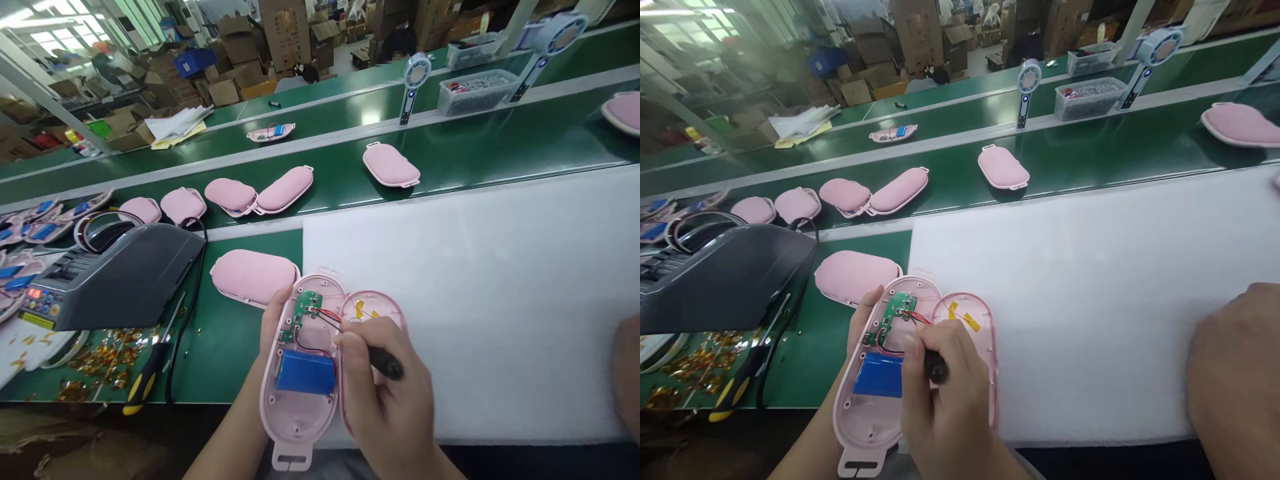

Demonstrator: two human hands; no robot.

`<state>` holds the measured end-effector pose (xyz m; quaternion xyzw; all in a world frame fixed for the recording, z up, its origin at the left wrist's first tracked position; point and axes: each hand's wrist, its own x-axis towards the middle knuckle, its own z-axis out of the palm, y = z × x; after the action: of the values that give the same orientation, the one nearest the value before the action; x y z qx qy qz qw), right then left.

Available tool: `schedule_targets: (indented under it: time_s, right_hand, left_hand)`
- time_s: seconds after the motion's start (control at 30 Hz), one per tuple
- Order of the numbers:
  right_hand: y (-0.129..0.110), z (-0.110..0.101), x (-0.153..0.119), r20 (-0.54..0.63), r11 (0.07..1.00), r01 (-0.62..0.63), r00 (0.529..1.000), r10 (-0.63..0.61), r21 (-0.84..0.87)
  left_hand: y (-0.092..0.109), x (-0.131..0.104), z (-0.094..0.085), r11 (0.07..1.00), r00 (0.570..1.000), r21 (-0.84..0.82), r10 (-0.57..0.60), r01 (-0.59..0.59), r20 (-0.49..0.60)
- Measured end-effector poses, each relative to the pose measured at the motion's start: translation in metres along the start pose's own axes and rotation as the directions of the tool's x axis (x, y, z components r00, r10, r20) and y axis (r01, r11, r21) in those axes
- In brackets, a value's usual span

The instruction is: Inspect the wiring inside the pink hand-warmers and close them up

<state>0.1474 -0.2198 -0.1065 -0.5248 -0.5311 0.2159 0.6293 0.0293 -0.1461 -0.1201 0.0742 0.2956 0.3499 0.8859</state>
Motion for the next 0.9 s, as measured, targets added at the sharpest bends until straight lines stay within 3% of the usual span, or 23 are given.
schedule_targets:
  time_s: [0.1, 0.27, 0.5, 0.67, 0.9]
  right_hand:
    - [-0.002, -0.012, -0.003, -0.013, 0.998, 0.064, 0.998, -0.064, 0.005]
    - [0.006, -0.020, -0.010, -0.005, 0.996, 0.062, 0.998, -0.062, 0.057]
    - [0.009, -0.008, -0.004, 0.034, 0.993, 0.099, 0.994, -0.101, 0.058]
    - [0.009, -0.002, -0.002, 0.031, 0.994, 0.069, 0.997, -0.072, 0.086]
    - [0.011, 0.005, -0.006, -0.009, 0.985, -0.033, 0.999, 0.035, 0.168]
  left_hand:
    - [0.003, 0.004, -0.009, 0.999, 0.999, -0.031, 0.009, -0.008, 0.041]
    - [0.004, 0.005, -0.017, 0.999, 0.997, -0.028, 0.024, -0.022, 0.068]
    - [0.000, -0.003, -0.012, 0.999, 0.999, -0.040, -0.028, 0.029, 0.024]
    - [0.001, -0.005, -0.011, 0.999, 0.999, -0.043, -0.024, 0.022, -0.041]
    - [-0.005, -0.006, -0.004, 0.999, 0.999, -0.052, -0.002, 0.000, -0.035]
